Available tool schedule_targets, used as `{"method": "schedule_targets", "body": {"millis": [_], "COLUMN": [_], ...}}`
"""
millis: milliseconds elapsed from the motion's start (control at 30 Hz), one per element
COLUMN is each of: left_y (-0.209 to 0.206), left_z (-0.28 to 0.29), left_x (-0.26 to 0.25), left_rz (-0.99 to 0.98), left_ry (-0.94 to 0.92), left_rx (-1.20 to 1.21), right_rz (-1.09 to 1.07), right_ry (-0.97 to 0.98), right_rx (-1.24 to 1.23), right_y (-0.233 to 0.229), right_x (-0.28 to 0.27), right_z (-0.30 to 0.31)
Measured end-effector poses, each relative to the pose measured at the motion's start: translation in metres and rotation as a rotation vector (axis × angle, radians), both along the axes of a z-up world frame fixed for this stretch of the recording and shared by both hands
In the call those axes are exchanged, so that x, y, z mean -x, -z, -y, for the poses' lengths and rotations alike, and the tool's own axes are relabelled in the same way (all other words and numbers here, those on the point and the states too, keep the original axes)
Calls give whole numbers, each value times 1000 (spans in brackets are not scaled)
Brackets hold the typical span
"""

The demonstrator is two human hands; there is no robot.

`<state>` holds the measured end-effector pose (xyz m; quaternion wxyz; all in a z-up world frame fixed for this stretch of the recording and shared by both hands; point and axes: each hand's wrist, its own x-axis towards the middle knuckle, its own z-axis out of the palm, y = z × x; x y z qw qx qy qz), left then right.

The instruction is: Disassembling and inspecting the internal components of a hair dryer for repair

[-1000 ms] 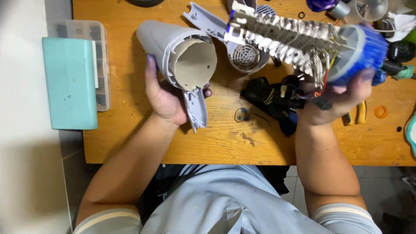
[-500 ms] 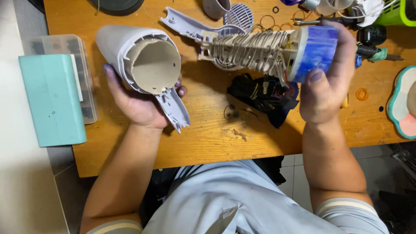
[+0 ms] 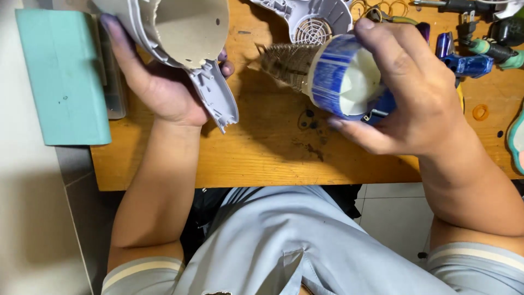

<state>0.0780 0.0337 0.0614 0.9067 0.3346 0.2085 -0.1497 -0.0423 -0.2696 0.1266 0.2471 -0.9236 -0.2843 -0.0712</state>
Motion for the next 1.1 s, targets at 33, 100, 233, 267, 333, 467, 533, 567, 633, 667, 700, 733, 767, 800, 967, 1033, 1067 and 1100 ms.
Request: {"method": "schedule_targets", "body": {"millis": [33,100,233,267,333,467,533,567,633,667,700,733,767,800,967,1033,1067,1100], "left_y": [-1,-1,3,3,9,9,12,14,9,6,7,8,9,10,16,17,17,22], "left_z": [0,-1,-4,-4,-6,-8,-6,-7,-7,-6,-6,-6,-7,-8,-7,-8,-9,-11], "left_x": [0,-1,0,0,0,0,0,0,1,0,1,1,2,2,3,4,4,5], "left_rz": [3,4,2,13,40,35,94,151,90,28,29,54,77,77,62,70,77,84], "left_ry": [21,41,68,69,87,97,107,111,102,96,97,101,101,98,102,103,107,105], "left_rx": [10,22,93,83,125,116,159,202,164,126,127,145,160,160,190,212,234,230], "right_rz": [-21,-44,7,-39,12,-22,62,145,73,1,2,59,114,113,156,74,-9,-2], "right_ry": [15,29,16,22,27,69,57,38,35,34,35,49,59,56,36,68,101,97], "right_rx": [49,98,31,56,36,93,40,-14,20,53,54,44,31,31,-24,-11,2,-2], "right_y": [1,2,-1,-3,1,3,11,15,7,4,6,8,11,11,18,13,10,10], "right_x": [1,1,0,0,1,4,5,4,4,5,6,8,9,8,10,11,12,14], "right_z": [1,2,0,-1,-2,-4,1,2,-2,-4,-2,-1,-1,-1,3,-1,-3,-5]}}
